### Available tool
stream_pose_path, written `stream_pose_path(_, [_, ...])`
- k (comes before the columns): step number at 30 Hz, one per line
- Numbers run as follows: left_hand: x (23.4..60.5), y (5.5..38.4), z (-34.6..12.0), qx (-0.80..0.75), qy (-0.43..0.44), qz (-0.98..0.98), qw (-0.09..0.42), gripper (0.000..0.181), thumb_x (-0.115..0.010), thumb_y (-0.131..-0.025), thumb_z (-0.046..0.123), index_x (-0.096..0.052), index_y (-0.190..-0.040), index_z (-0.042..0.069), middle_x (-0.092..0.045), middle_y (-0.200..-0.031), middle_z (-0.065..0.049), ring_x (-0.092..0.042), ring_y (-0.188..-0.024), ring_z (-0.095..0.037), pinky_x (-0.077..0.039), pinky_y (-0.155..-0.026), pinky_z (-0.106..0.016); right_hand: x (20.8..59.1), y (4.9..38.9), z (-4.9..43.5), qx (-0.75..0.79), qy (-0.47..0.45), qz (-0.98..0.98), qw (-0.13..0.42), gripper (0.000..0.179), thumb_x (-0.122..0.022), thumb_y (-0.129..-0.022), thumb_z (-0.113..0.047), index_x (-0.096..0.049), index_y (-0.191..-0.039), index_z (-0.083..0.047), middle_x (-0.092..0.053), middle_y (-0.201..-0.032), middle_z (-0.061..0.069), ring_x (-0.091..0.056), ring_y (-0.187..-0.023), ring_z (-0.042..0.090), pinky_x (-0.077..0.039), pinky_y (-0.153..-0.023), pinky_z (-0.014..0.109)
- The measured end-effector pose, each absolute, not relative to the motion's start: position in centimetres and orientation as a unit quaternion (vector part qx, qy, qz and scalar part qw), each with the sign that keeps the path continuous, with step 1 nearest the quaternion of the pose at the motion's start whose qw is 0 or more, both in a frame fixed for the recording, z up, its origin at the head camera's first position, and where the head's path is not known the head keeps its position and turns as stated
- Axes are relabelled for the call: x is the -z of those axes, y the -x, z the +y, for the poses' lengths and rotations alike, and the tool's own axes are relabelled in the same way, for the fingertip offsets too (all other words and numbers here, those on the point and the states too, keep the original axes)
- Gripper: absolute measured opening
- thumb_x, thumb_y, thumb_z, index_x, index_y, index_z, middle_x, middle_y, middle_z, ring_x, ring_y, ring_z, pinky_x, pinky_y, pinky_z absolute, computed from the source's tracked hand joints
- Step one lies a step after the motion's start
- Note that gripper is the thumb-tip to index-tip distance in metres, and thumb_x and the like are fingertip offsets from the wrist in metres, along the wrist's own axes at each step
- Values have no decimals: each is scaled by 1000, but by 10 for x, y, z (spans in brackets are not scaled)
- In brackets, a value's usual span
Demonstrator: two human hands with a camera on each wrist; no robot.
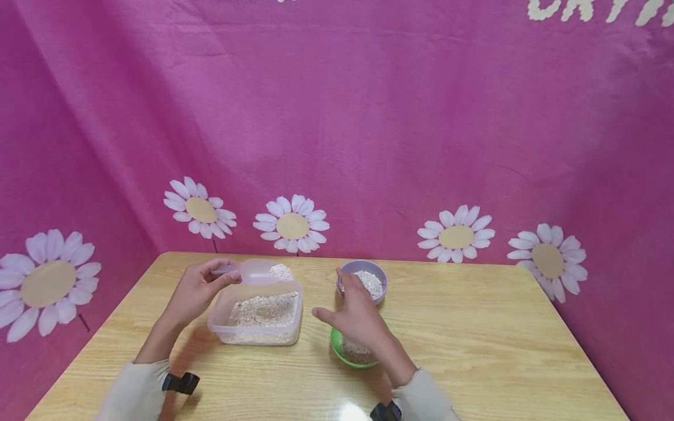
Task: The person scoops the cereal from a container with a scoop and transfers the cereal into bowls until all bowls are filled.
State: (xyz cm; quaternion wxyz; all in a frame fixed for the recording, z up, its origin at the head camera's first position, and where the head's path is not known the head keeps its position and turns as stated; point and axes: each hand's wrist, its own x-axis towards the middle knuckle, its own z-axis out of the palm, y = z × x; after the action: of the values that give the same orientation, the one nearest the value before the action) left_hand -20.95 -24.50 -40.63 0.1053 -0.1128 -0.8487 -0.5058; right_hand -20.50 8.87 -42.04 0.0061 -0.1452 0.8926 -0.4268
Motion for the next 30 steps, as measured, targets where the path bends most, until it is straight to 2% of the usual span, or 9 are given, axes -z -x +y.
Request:
stream_pose_path(3, [402,219,-233,503,128,-849,99,22,-74,-103,15,-74,-121,3,-81,-102,-15,-76,-91,-10,-58,-79,-25,420,208,98,429,139,893,11,96,-87,-91,-32,-36,-164,1,-44,-166,27,-53,-147,43,-47,-118,57])
stream_pose_path(7, [401,232,-216,512,144,-842,93,21,-75,-102,16,-75,-119,3,-81,-102,-16,-77,-94,-19,-57,-77,-26,419,212,110,435,136,890,6,96,-87,-91,-32,-34,-163,3,-45,-163,30,-55,-144,45,-49,-116,56])
stream_pose_path(14, [399,249,-186,511,146,-844,80,17,-76,-101,14,-77,-115,5,-81,-100,-18,-79,-95,-23,-53,-72,-26,417,218,127,430,131,893,-15,96,-88,-90,-30,-36,-161,8,-44,-162,31,-54,-146,47,-51,-115,53])
stream_pose_path(20, [398,262,-165,510,169,-840,75,16,-75,-102,13,-77,-114,4,-81,-101,-16,-81,-99,-30,-62,-82,-37,417,222,139,412,130,901,-35,96,-86,-90,-30,-36,-160,12,-45,-161,33,-50,-147,49,-47,-119,57])
stream_pose_path(22, [398,265,-159,511,177,-838,72,18,-74,-102,13,-77,-117,3,-81,-104,-16,-81,-100,-30,-63,-85,-39,418,223,143,404,131,904,-41,96,-86,-90,-29,-36,-159,13,-46,-160,34,-51,-146,50,-46,-119,59])
stream_pose_path(25, [398,270,-150,511,183,-838,64,20,-74,-102,13,-76,-118,2,-81,-105,-16,-80,-98,-27,-63,-83,-36,419,226,149,417,128,899,-38,95,-86,-90,-25,-35,-159,14,-44,-161,35,-50,-146,51,-48,-117,58])
stream_pose_path(30, [397,276,-135,508,198,-837,55,17,-74,-101,11,-77,-115,2,-80,-103,-15,-78,-94,-22,-60,-82,-31,423,230,158,444,122,887,-25,93,-84,-91,-20,-32,-160,14,-38,-164,36,-41,-152,53,-48,-116,55])
